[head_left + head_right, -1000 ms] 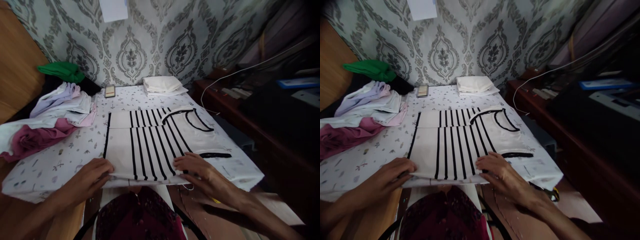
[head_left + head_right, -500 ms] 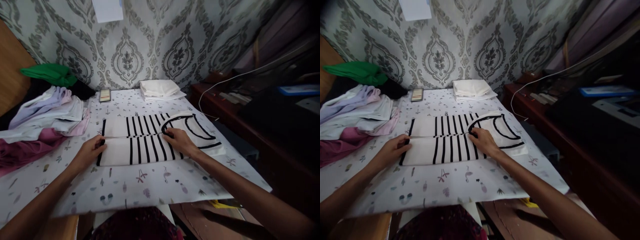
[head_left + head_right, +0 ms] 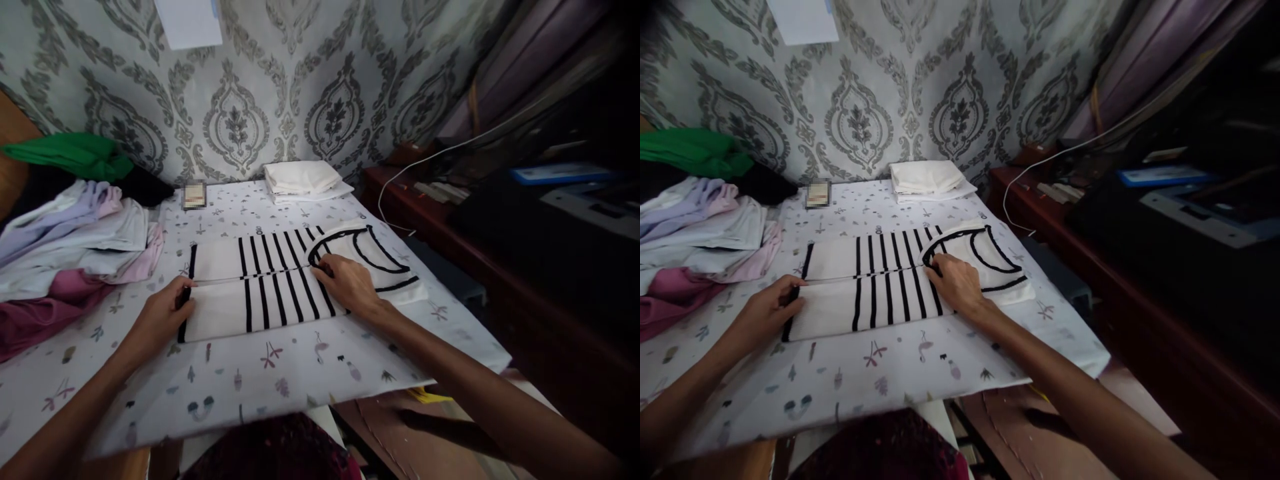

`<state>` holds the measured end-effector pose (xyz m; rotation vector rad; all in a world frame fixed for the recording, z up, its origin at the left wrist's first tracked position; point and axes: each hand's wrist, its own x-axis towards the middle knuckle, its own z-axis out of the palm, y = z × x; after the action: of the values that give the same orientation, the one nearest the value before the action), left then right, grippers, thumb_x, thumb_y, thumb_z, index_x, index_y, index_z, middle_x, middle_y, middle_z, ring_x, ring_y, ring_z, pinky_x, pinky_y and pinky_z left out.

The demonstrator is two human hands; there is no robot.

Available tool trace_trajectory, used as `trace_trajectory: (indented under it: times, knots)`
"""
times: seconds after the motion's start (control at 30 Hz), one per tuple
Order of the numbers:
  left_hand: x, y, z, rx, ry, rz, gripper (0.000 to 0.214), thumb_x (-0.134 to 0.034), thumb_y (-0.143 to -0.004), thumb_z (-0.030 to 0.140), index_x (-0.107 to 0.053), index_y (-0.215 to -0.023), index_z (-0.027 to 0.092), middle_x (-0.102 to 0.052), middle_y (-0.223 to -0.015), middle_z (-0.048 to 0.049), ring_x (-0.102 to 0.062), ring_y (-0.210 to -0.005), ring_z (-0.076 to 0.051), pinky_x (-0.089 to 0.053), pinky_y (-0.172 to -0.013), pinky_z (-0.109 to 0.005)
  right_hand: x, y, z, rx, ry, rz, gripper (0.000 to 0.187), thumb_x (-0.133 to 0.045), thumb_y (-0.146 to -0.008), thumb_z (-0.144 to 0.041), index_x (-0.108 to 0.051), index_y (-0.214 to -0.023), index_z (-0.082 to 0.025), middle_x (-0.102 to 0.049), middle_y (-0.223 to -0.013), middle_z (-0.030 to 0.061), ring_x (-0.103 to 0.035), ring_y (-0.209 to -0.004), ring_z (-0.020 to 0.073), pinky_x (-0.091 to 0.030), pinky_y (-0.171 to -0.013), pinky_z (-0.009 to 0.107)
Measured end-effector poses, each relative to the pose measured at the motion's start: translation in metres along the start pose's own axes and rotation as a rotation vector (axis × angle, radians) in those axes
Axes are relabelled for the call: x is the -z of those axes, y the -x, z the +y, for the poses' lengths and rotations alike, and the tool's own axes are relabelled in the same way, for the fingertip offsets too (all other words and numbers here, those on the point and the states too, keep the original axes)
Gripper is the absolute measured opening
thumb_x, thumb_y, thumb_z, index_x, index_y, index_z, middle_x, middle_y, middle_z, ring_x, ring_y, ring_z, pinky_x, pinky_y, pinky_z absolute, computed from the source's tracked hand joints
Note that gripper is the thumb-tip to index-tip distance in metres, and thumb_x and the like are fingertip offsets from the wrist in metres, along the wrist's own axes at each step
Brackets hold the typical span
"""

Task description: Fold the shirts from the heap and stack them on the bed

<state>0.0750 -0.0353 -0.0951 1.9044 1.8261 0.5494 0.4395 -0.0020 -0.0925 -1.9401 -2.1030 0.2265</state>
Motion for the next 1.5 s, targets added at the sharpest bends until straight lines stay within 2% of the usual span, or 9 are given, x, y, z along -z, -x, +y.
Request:
trace_trajectory:
  times: [0.3,0.53,0.7,0.83,0.93,1.1,1.23,1.37,1.5]
  knots:
    - [0.002,0.006,0.008,0.012,-0.157,0.020,0.036,-0.044,-0.081,0.046,-0.055,-0.108,0.025,-0.041,-0.057,0.0068,-0.047,-0.056,-0.019,-0.032,-0.056,-0.026,0.025,0.043,0.085,0.130,0.061,0.216,0.030,-0.043,-0.096,-0.034,-0.068,-0.094,-0.018,-0.072,-0.095,0.0118,-0.065,-0.088,0.0264,-0.044,-0.080,0.037]
    - [0.000,0.011,0.017,0.011,-0.204,0.049,0.030,-0.045,-0.083,0.047,-0.054,-0.105,0.028,-0.039,-0.052,0.0087,-0.048,-0.054,-0.019,-0.031,-0.056,-0.025,0.039,0.077,0.143,-0.073,-0.189,0.267,0.044,-0.035,-0.099,-0.043,-0.068,-0.110,-0.017,-0.073,-0.100,0.0122,-0.065,-0.091,0.0258,-0.048,-0.081,0.037]
    - [-0.003,0.013,0.023,-0.002,-0.275,0.045,0.033,-0.044,-0.084,0.047,-0.053,-0.109,0.026,-0.046,-0.050,0.0084,-0.055,-0.054,-0.022,-0.036,-0.057,-0.026,0.031,0.079,0.146,-0.099,-0.297,0.274,0.039,-0.052,-0.089,-0.040,-0.065,-0.120,-0.019,-0.070,-0.105,0.0094,-0.064,-0.089,0.0231,-0.049,-0.071,0.032]
    - [-0.005,0.016,0.026,0.014,-0.307,0.048,0.033,-0.040,-0.088,0.047,-0.051,-0.110,0.026,-0.051,-0.054,0.0066,-0.059,-0.058,-0.025,-0.038,-0.059,-0.028,0.030,0.072,0.141,-0.074,-0.343,0.379,0.037,-0.049,-0.092,-0.036,-0.064,-0.121,-0.018,-0.070,-0.100,0.0077,-0.064,-0.086,0.0213,-0.050,-0.076,0.033]
    - [-0.007,0.017,0.028,-0.009,-0.328,0.068,0.031,-0.039,-0.089,0.045,-0.051,-0.110,0.025,-0.052,-0.056,0.0054,-0.059,-0.060,-0.025,-0.038,-0.061,-0.029,0.028,0.066,0.140,-0.087,-0.226,0.354,0.038,-0.046,-0.093,-0.031,-0.061,-0.125,-0.019,-0.072,-0.103,0.0081,-0.066,-0.079,0.0209,-0.051,-0.074,0.033]
    - [-0.007,0.016,0.023,-0.009,-0.345,0.058,0.034,-0.039,-0.089,0.046,-0.051,-0.112,0.025,-0.051,-0.057,0.0045,-0.059,-0.059,-0.025,-0.038,-0.059,-0.029,0.018,0.058,0.141,-0.068,0.024,0.300,0.040,-0.039,-0.096,-0.024,-0.058,-0.131,-0.019,-0.067,-0.130,0.0113,-0.069,-0.102,0.0268,-0.053,-0.081,0.037]
    - [-0.006,0.015,0.023,-0.016,-0.381,0.025,0.038,-0.038,-0.090,0.046,-0.052,-0.116,0.022,-0.059,-0.064,0.0002,-0.063,-0.065,-0.027,-0.043,-0.062,-0.031,0.017,0.055,0.139,-0.083,0.144,0.262,0.038,-0.040,-0.097,-0.023,-0.059,-0.129,-0.021,-0.068,-0.126,0.0101,-0.069,-0.101,0.0268,-0.053,-0.076,0.035]
    - [0.000,0.021,0.032,0.031,-0.493,0.042,0.047,-0.032,-0.094,0.053,-0.050,-0.124,0.022,-0.068,-0.103,-0.0116,-0.068,-0.088,-0.032,-0.050,-0.067,-0.038,0.022,0.058,0.139,-0.082,0.154,0.269,0.036,-0.043,-0.097,-0.029,-0.061,-0.127,-0.019,-0.066,-0.117,0.0127,-0.067,-0.098,0.0277,-0.054,-0.073,0.036]
    - [0.006,0.029,0.031,0.002,-0.579,0.138,0.057,-0.024,-0.097,0.059,-0.043,-0.136,0.022,-0.056,-0.134,-0.0161,-0.056,-0.122,-0.039,-0.053,-0.086,-0.051,0.030,0.071,0.138,-0.034,0.023,0.412,0.037,-0.038,-0.100,-0.032,-0.062,-0.125,-0.019,-0.065,-0.119,0.0149,-0.064,-0.108,0.0294,-0.054,-0.089,0.043]
